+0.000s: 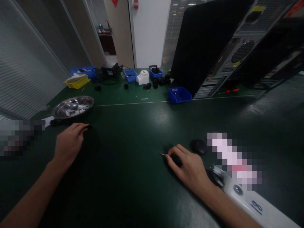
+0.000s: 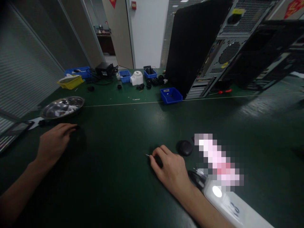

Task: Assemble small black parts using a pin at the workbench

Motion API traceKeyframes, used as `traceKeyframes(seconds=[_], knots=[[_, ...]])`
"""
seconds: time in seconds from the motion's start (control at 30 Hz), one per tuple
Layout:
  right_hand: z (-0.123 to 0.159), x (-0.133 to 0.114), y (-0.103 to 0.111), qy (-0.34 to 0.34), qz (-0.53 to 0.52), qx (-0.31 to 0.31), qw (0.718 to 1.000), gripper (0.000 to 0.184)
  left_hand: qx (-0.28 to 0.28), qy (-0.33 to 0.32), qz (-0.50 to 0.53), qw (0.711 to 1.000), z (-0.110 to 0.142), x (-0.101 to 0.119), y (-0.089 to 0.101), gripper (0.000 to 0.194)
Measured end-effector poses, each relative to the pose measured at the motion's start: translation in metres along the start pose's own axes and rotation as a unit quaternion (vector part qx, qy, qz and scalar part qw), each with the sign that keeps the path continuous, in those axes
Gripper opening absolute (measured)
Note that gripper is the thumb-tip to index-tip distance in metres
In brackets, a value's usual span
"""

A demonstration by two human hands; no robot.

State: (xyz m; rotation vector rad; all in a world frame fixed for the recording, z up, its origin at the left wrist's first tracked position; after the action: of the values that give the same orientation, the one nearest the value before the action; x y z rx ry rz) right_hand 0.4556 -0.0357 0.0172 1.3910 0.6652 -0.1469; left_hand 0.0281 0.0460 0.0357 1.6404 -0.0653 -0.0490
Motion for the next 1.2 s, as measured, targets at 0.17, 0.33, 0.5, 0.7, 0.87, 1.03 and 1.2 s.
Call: traceKeyframes(seconds=[0.17,0.33,0.5,0.7,0.87,1.03,1.2], knots=[[0.000,-0.001,0.001,0.003,-0.003,-0.002,1.000,0.022,-0.002,0.008,-0.005,1.000,-0.002,-0.002,-0.002,0.038],[0.000,-0.001,0.001,0.002,-0.002,-0.004,1.000,0.022,0.009,0.009,0.014,1.000,-0.003,-0.005,-0.005,0.035],[0.000,-0.001,0.002,0.000,0.000,-0.006,1.000,0.022,0.016,0.021,-0.028,0.999,-0.001,-0.003,-0.002,0.038],[0.000,-0.002,0.001,0.003,0.006,-0.008,1.000,0.023,-0.002,0.060,-0.050,0.997,0.002,-0.004,0.000,0.041],[0.000,-0.005,0.000,0.003,0.022,-0.004,1.000,0.023,-0.003,0.046,-0.021,0.999,0.001,0.017,0.018,0.040],[0.001,-0.005,-0.001,0.010,0.034,0.004,0.999,0.022,0.038,-0.139,0.103,0.984,0.031,0.126,0.046,0.026],[0.001,-0.007,0.000,0.016,0.040,0.014,0.999,0.023,-0.003,-0.353,0.181,0.918,0.087,0.228,0.023,0.029]])
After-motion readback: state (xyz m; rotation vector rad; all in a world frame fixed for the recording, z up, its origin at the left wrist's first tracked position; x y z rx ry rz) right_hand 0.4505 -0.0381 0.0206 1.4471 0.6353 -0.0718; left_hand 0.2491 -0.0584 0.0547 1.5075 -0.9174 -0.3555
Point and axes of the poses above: each hand's wrist, its own z-axis away from the middle knuckle, its own y-axis out of the back of the hand, x = y × z, the point moved 5 cm from there along -z, towards the middle knuckle, and after that the axes turned 11 degrees about -x, right-handed, at the moved point
